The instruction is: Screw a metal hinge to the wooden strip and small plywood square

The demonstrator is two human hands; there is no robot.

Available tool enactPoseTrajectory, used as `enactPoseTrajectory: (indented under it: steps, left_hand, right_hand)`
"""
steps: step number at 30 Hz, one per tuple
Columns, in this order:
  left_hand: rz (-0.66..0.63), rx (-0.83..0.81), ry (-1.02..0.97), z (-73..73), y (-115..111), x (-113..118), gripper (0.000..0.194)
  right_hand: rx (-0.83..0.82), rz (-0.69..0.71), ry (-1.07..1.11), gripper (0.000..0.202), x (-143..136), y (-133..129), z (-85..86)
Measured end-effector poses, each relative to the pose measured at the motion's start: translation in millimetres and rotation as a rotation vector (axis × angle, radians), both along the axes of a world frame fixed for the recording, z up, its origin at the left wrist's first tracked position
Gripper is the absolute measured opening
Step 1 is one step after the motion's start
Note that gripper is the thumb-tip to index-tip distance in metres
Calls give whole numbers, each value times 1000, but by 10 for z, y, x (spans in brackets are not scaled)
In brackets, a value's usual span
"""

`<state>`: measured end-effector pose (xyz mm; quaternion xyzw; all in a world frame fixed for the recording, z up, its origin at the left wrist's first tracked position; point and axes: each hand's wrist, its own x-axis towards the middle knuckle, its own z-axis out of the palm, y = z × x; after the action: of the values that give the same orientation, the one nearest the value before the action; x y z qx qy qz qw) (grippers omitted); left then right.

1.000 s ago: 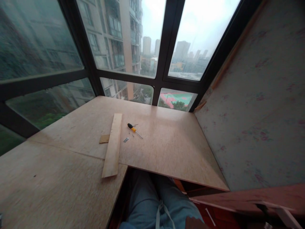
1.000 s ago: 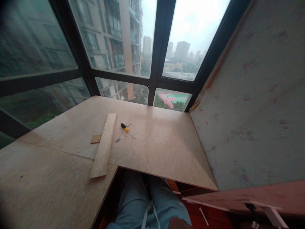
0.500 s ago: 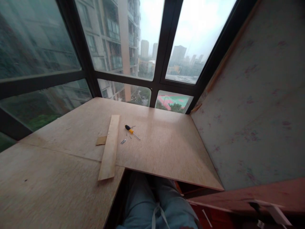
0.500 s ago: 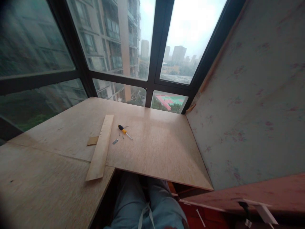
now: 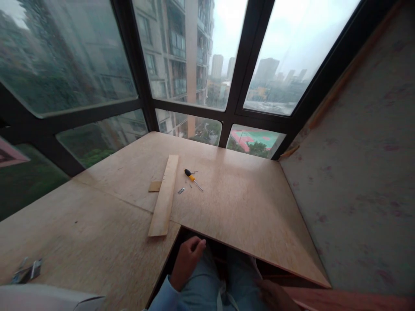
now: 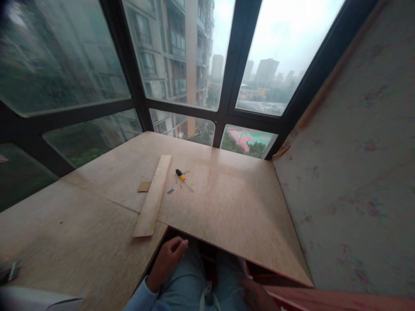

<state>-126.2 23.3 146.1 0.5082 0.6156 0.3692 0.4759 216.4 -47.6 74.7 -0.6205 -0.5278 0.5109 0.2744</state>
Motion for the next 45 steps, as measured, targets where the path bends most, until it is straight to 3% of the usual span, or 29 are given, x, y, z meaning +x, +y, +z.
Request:
enactPoseTrajectory:
  steps: [3,5,7,9,12,15,19,21,24,27,31,34,40,45]
  left_hand:
    - [225,144,173,39,161,-402,34]
    - [382,185,331,-11,280,-636,28]
    - [498,213,573,-83,429,-827,34]
    - [541,226,793,-153,609,-958,48]
    - [597,136,964,-234,918,-1040,73]
    - [530,75,1033,-287,1214,-1049,93]
    - [455,-96,1033,-343,1456,-1090,108]
    - [443,-103,1037,-377,1492,-1138,106]
    - [462,-24,1033,-419,1475,-1212,99]
    - [502,-6,975,-421,1424,-1254,105]
    - [567,-54,856,-376,1346,-1246,112]
    - [638,20,775,-323,1284,-1205,112]
    - [776,222,587,-121,1175,-984,114]
    - [807,369,440,69,1076,-492,111]
  right_hand:
    - [54,140,-106,35,-113,114,-175]
    - [45,248,-72,36,-152,247,-163]
    - [44,326,-28,37,-164,415,-67]
    - [57,385,-13,40,-158,590,66]
    - [75,454,-64,53,-133,829,236]
    - [88,484,-109,61,-93,1015,305]
    - [47,467,-85,65,4,1135,240]
    - [4,442,-62,64,69,1136,174]
    - [-49,412,-19,63,153,1108,89]
    - [-82,361,42,68,184,1092,51]
    - [-136,312,112,71,159,1111,64]
    - [-159,330,130,71,133,1136,114]
    - [-107,386,74,70,73,1202,223]
    - [-3,359,195,63,-102,1318,294]
